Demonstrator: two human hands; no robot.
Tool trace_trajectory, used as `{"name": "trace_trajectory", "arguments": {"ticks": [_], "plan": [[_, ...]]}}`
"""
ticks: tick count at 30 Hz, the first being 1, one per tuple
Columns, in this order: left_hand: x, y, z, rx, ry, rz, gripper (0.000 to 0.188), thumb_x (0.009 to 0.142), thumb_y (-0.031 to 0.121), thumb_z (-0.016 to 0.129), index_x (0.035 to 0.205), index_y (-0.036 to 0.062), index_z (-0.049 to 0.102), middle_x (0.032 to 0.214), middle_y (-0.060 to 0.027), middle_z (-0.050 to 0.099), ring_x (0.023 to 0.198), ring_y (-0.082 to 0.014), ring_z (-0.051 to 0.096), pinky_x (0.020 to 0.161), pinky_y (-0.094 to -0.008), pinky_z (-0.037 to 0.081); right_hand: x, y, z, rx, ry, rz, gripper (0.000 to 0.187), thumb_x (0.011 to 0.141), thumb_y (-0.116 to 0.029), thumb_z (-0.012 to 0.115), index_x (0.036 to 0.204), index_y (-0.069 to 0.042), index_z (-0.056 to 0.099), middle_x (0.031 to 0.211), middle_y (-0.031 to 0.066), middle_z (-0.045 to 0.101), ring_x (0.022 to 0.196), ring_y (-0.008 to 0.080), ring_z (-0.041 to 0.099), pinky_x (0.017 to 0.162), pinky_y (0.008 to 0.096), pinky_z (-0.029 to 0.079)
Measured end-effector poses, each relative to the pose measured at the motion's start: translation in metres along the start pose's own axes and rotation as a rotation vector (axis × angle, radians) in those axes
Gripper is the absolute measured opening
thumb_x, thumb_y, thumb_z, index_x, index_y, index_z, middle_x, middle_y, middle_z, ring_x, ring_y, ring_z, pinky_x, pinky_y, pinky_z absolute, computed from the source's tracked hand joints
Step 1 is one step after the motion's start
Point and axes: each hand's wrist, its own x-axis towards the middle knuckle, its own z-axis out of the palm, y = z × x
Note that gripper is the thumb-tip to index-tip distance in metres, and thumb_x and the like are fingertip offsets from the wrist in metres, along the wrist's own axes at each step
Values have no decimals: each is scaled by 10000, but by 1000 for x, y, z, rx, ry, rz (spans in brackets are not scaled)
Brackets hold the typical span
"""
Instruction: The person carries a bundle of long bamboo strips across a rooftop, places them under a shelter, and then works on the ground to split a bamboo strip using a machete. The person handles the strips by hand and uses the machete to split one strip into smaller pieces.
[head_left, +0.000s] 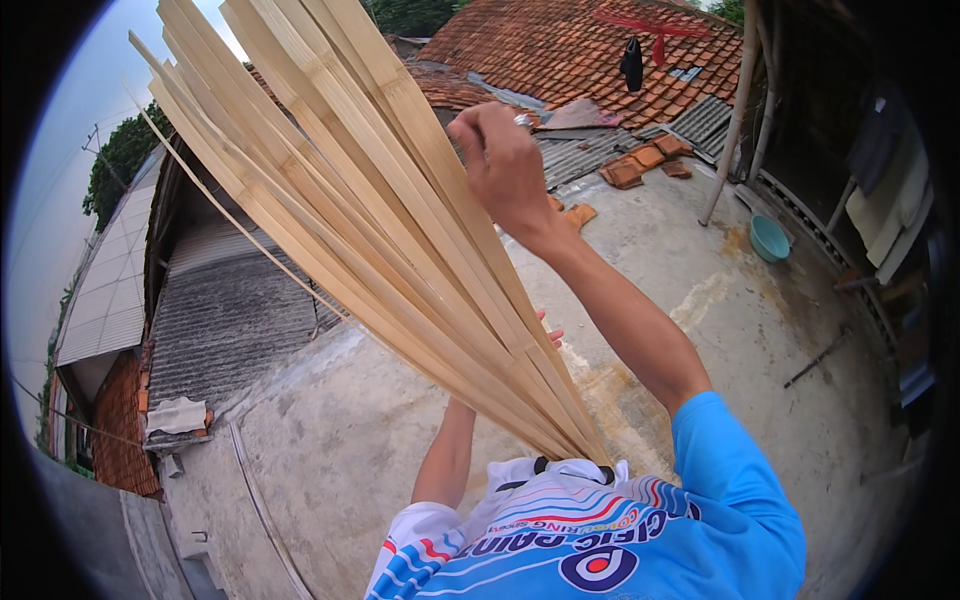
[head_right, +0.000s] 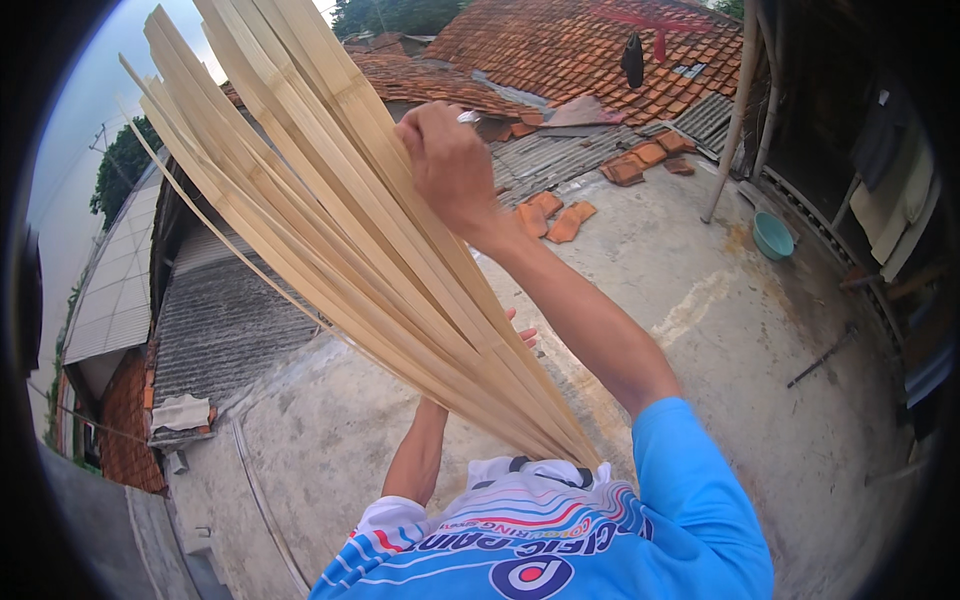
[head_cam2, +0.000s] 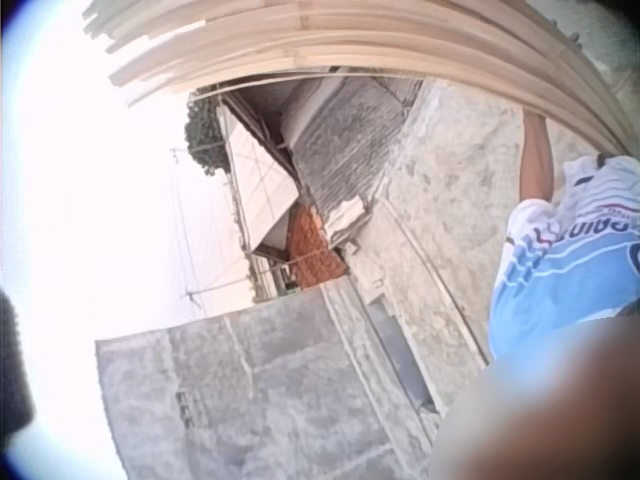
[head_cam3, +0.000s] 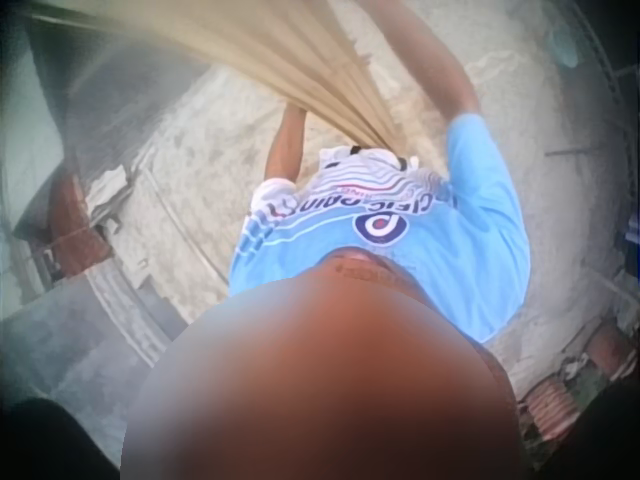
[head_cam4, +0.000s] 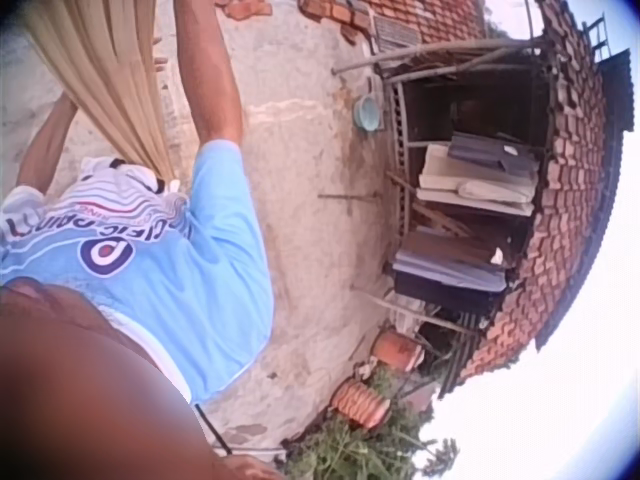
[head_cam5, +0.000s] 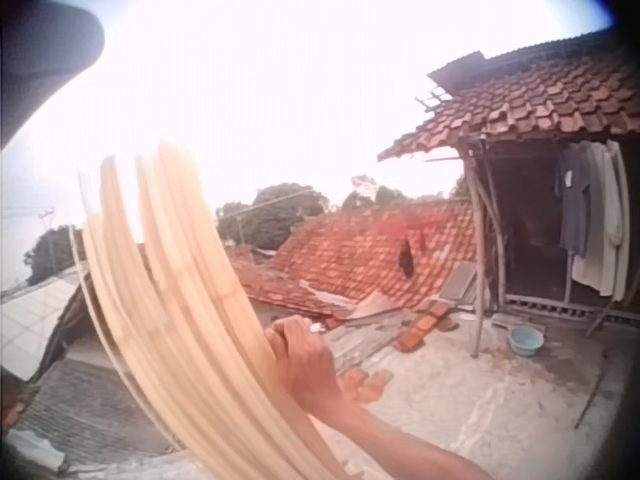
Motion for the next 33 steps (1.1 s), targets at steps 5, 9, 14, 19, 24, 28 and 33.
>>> {"name": "trace_trajectory", "arguments": {"ticks": [5,9,14,19,24,28,33], "plan": [[-3,2,1,-30,-48,-51,898,944,719,336,1570,89,207,1533,-327,291,1452,-417,289,1179,-532,298,11,45,-29,179,-236,348,247,1001,-229,601,1003,7,674,817,68,664,739,129,602,641,302,483],[-6,2,0,-82,2,-67,896,943,716,349,1568,88,214,1530,-331,293,1456,-421,276,1180,-539,296,-15,49,-34,448,-625,476,288,989,-273,626,1092,-14,698,855,20,675,786,102,581,702,270,484],[-3,1,5,-109,38,-66,887,952,703,351,1563,74,219,1526,-333,297,1445,-428,295,1174,-548,304,-22,52,-34,410,-760,378,286,956,-281,669,939,4,661,785,20,624,749,118,565,693,306,486],[-3,5,6,-13,41,-60,867,962,683,351,1556,63,231,1515,-334,315,1430,-428,327,1168,-538,323,-4,52,-35,173,-722,-33,266,951,-244,666,880,8,614,717,56,574,683,150,535,652,345,471],[-3,5,8,47,54,-53,851,966,670,358,1552,65,239,1508,-333,331,1433,-411,332,1169,-507,336,38,40,-34,274,-395,143,244,983,-243,606,952,-3,635,800,115,663,747,210,614,693,347,481],[-4,6,2,-19,17,-62,855,965,666,367,1562,72,216,1517,-315,333,1442,-399,322,1179,-496,321,49,25,-24,309,-377,237,206,996,-213,583,1004,-20,654,826,115,674,793,209,633,724,351,487],[-1,5,-11,-31,-78,-36,863,972,670,341,1575,78,168,1532,-299,322,1454,-380,303,1207,-493,259,42,3,-7,251,-280,-10,182,941,-162,628,1065,-34,668,1042,143,641,909,274,644,818,390,508]]}}
